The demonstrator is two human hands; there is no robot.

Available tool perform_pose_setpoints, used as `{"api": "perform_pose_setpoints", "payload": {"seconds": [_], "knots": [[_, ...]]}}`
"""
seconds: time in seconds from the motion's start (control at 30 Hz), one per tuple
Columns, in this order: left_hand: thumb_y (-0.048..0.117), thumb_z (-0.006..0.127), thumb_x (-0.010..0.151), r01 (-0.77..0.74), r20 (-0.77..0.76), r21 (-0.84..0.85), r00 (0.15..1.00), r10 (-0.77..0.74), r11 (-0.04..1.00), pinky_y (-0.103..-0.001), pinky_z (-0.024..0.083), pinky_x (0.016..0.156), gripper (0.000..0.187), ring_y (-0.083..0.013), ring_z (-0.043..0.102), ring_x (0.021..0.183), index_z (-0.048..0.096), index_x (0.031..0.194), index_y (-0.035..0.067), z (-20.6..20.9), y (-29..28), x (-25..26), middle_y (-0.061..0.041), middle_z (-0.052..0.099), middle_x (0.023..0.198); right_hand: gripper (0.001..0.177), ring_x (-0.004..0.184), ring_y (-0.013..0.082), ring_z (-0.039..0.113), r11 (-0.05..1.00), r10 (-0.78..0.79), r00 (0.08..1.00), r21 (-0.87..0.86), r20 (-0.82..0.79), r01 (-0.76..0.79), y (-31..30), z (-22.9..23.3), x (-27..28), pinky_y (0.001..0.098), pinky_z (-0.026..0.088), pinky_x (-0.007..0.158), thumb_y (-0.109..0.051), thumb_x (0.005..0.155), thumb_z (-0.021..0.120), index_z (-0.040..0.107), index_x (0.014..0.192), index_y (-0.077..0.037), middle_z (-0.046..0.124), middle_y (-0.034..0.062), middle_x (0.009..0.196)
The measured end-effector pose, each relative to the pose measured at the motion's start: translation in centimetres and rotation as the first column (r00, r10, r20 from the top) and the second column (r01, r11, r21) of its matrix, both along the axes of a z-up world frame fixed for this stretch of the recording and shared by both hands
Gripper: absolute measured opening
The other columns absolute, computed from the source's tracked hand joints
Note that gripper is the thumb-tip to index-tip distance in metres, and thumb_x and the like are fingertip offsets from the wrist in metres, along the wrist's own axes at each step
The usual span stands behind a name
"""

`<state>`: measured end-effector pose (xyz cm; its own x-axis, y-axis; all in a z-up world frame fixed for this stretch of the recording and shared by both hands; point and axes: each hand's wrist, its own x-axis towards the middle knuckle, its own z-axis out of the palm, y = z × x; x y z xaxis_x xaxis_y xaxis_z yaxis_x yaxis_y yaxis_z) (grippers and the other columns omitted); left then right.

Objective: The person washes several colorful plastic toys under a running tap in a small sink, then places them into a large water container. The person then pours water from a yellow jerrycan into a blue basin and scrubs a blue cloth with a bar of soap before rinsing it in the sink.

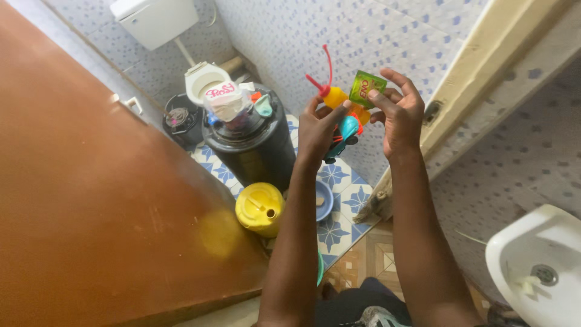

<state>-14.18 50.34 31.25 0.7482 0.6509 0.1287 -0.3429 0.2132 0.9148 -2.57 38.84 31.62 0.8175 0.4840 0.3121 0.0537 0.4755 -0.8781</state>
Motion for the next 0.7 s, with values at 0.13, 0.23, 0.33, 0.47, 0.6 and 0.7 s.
{"api": "perform_pose_setpoints", "payload": {"seconds": [0.13, 0.23, 0.33, 0.47, 0.6, 0.7], "knots": [[0.020, 0.078, 0.090, 0.111, 0.174, 0.053, 0.978, -0.119, 0.992, -0.035, 0.065, 0.060, 0.047, -0.0200, 0.076, 0.080, 0.064, 0.128, -0.003, 1.6, -3.6, 2.0, -0.018, 0.074, 0.103, 0.046, 0.083, 0.0145, 0.071, 0.998, -0.060, 0.998, 0.026, 0.017, 0.060, -4.6, 2.0, 0.6, 0.0233, 0.050, 0.059, -0.005, 0.091, 0.076, 0.060, 0.134, 0.000, 0.074, 0.0113, 0.105], [0.022, 0.077, 0.094, 0.127, 0.175, 0.118, 0.974, -0.147, 0.985, -0.032, 0.063, 0.061, 0.048, -0.0172, 0.074, 0.077, 0.066, 0.133, -0.002, 3.0, -6.5, 3.2, -0.017, 0.075, 0.103, 0.042, 0.078, 0.0182, 0.073, 0.994, -0.074, 0.997, 0.077, 0.038, 0.071, -7.9, 3.7, 0.8, 0.0251, 0.050, 0.058, -0.004, 0.092, 0.074, 0.059, 0.130, 0.000, 0.075, 0.0135, 0.104], [0.025, 0.076, 0.092, 0.169, 0.139, 0.160, 0.972, -0.191, 0.973, -0.032, 0.062, 0.053, 0.053, -0.0166, 0.072, 0.065, 0.064, 0.136, 0.000, 5.1, -9.6, 3.2, -0.016, 0.075, 0.092, 0.035, 0.078, 0.0194, 0.074, 0.985, -0.108, 0.992, 0.144, 0.057, 0.099, -11.2, 5.2, 0.4, 0.0269, 0.053, 0.059, -0.005, 0.094, 0.073, 0.057, 0.125, -0.001, 0.075, 0.0140, 0.104], [0.026, 0.075, 0.091, 0.210, 0.183, 0.220, 0.950, -0.251, 0.953, -0.032, 0.064, 0.052, 0.054, -0.0149, 0.073, 0.065, 0.063, 0.137, 0.001, 7.7, -13.5, 3.6, -0.010, 0.075, 0.089, 0.029, 0.086, 0.0177, 0.075, 0.972, -0.175, 0.979, 0.175, 0.105, 0.155, -15.3, 6.7, 0.3, 0.0281, 0.058, 0.066, -0.006, 0.096, 0.073, 0.056, 0.119, -0.003, 0.074, 0.0121, 0.105], [0.025, 0.073, 0.090, 0.192, 0.103, 0.276, 0.968, -0.227, 0.942, -0.028, 0.058, 0.048, 0.054, -0.0120, 0.068, 0.058, 0.063, 0.139, 0.003, 8.6, -16.0, 4.1, -0.012, 0.071, 0.079, 0.024, 0.091, 0.0136, 0.071, 0.961, -0.254, 0.950, 0.162, 0.184, 0.225, -18.6, 7.2, 0.3, 0.0280, 0.058, 0.071, -0.006, 0.099, 0.075, 0.058, 0.116, -0.003, 0.070, 0.0057, 0.104], [0.020, 0.070, 0.092, 0.187, 0.136, 0.397, 0.956, -0.259, 0.899, -0.024, 0.051, 0.057, 0.050, -0.0089, 0.067, 0.065, 0.067, 0.137, -0.001, 8.8, -16.9, 4.6, -0.012, 0.076, 0.088, 0.022, 0.088, 0.0117, 0.069, 0.953, -0.289, 0.933, 0.160, 0.213, 0.259, -20.5, 7.7, -0.5, 0.0269, 0.056, 0.069, -0.005, 0.099, 0.075, 0.059, 0.114, -0.003, 0.068, 0.0038, 0.099]]}}
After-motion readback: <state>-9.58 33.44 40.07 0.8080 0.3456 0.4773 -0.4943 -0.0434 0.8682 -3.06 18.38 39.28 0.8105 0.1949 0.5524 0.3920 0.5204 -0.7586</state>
